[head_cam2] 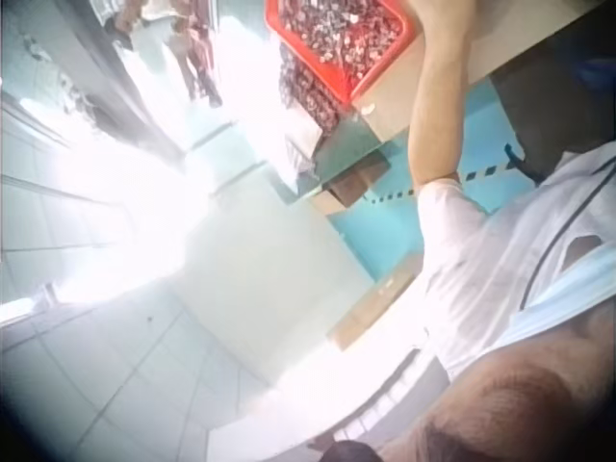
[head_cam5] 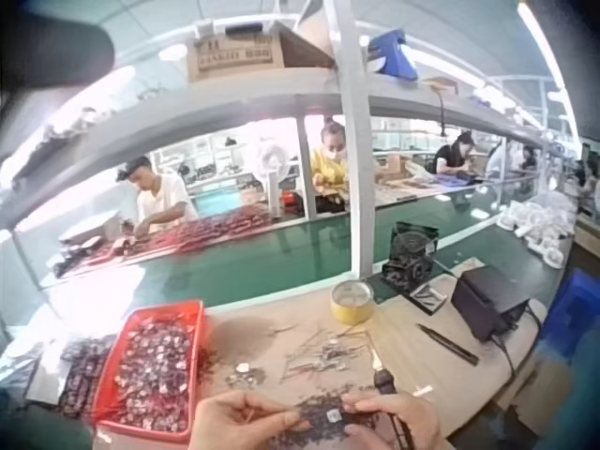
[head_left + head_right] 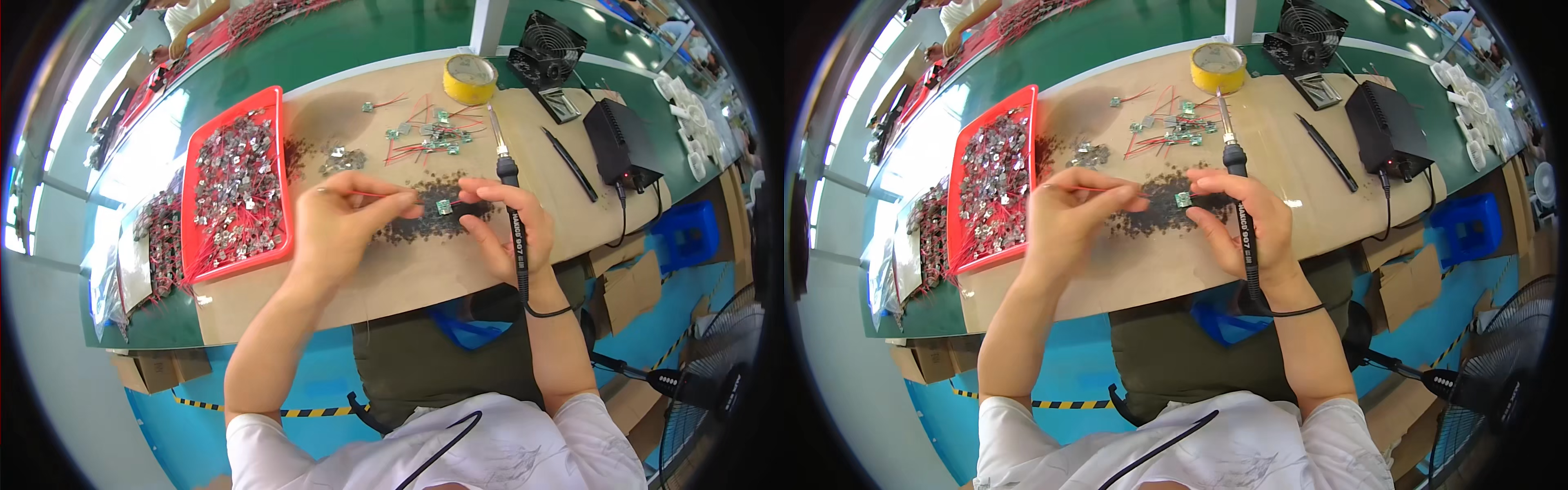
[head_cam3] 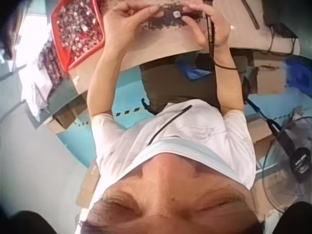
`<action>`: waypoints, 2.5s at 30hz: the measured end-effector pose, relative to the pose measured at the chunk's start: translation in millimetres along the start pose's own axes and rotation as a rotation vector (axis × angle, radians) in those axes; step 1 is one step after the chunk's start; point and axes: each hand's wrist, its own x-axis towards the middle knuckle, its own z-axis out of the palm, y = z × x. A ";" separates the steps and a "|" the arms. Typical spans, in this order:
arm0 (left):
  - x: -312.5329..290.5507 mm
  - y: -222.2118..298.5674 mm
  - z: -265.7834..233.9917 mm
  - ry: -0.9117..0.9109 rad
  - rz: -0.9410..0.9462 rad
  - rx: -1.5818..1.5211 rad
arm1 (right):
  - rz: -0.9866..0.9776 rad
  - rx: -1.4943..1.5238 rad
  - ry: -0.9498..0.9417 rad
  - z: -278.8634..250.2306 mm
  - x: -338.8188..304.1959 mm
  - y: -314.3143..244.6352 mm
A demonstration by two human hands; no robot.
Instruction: The person solders wires and components onto small circuit boards using a soldering iron, picking up parts from a tray and the work surface.
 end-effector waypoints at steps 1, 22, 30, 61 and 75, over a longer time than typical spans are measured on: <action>6.2 -5.3 14.3 -0.010 -0.026 -0.044 | 0.034 0.075 0.033 -1.8 -0.4 1.9; 58.5 10.1 -2.5 -0.355 0.793 0.701 | -0.036 -0.104 0.036 3.8 8.7 3.3; 50.1 -36.5 -1.6 -0.339 0.732 0.696 | 0.127 -0.070 -0.090 -4.5 20.6 -0.7; 43.3 -55.3 7.1 -0.229 0.747 0.950 | 0.447 0.347 -0.085 -28.2 48.1 44.9; 39.2 -61.2 17.7 -0.270 0.814 0.817 | 0.021 0.226 0.174 -27.6 13.5 30.4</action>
